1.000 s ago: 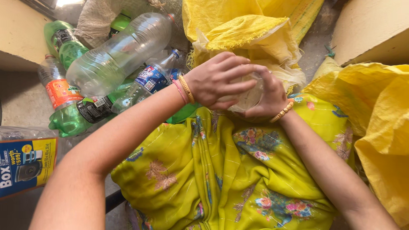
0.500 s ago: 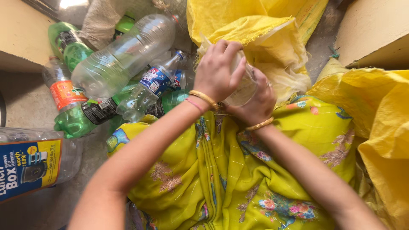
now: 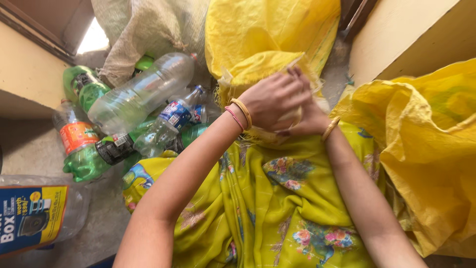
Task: The person sits on the floor and repeatedly removes plastic bottles from a yellow sack, unscrews the caps, and places the bottles and caps into separate piles. The person handles green and clear plastic bottles one at a time throughout the clip.
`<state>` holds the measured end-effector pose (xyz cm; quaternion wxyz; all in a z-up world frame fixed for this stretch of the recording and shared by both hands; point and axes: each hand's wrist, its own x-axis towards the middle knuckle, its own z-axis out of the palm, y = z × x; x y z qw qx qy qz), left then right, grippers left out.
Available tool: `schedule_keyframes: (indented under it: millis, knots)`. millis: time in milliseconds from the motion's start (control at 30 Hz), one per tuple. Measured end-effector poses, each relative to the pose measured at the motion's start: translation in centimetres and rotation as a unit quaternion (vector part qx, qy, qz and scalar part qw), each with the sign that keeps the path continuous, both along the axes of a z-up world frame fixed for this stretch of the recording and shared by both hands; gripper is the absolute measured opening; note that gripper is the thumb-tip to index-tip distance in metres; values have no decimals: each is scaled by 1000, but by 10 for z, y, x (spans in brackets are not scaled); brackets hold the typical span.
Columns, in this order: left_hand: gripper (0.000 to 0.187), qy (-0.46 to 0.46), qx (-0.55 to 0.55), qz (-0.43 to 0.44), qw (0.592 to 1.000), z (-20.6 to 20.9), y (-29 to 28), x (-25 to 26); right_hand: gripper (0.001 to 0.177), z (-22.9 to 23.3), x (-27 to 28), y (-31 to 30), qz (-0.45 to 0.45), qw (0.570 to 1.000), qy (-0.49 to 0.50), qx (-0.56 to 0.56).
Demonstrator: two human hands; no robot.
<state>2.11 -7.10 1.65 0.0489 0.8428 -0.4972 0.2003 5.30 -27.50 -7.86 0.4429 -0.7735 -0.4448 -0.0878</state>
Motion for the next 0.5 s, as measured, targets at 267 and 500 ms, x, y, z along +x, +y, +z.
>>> schedule_keyframes:
  millis: [267,500]
  knots:
    - [44,0,-57,-53,997,6,5,16,117,-14,-3,6,-106,992,68,11]
    - [41,15,-93,44,995,3,-5,4,112,-12,-15,12,-171,981,83,21]
